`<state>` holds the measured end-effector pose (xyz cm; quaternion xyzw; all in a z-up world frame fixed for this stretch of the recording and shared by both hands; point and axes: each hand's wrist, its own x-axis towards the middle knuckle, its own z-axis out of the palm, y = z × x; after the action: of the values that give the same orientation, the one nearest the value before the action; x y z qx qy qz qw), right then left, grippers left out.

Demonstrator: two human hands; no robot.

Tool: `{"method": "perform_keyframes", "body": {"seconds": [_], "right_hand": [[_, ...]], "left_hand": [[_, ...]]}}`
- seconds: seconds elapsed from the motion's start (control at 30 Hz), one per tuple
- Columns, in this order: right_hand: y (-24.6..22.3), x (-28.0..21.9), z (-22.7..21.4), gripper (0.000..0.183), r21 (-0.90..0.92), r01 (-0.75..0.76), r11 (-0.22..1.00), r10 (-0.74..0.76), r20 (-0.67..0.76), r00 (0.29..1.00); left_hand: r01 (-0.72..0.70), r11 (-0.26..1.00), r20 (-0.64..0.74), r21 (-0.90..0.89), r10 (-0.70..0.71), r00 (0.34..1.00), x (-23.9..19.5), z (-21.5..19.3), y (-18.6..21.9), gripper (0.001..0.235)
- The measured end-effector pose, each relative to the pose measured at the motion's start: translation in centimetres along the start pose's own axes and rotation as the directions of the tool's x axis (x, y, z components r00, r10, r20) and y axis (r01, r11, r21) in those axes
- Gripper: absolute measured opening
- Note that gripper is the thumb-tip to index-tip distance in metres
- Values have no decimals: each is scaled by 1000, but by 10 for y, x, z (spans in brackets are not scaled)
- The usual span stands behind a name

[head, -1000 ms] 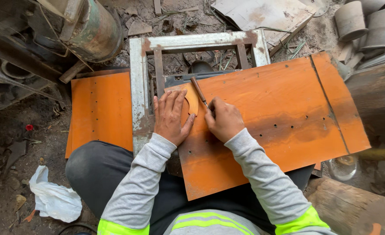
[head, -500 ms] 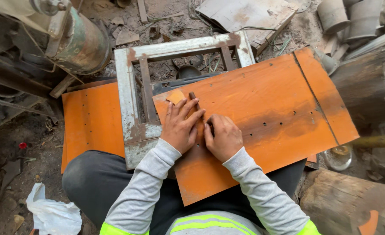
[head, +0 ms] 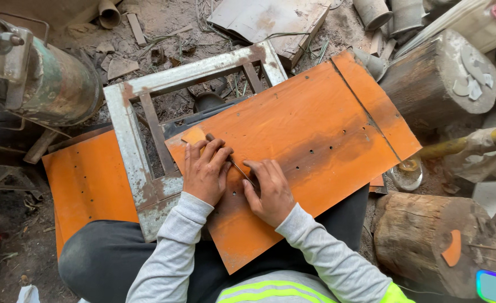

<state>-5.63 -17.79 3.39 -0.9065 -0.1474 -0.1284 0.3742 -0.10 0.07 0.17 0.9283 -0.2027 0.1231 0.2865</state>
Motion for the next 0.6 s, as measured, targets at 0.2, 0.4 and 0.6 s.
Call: {"method": "perform_keyframes", "body": {"seconds": [0.2,0.4,0.6], "right_hand": [[-4,-15,-11,44,110,4,994,3,-57,998],[-11,-32,-14,56,-44,-29,999,25,-100,995],[-12,-51,-25,59,-343,-77,936,53,-80,995]], "left_hand": [[-13,1000,-8,28,14,1000,0,-4,-1,24],[-44,998,-44,51,46,998,0,-2,5,19],[-55,998,-7,36,56,998,0,-1,1,19]]}}
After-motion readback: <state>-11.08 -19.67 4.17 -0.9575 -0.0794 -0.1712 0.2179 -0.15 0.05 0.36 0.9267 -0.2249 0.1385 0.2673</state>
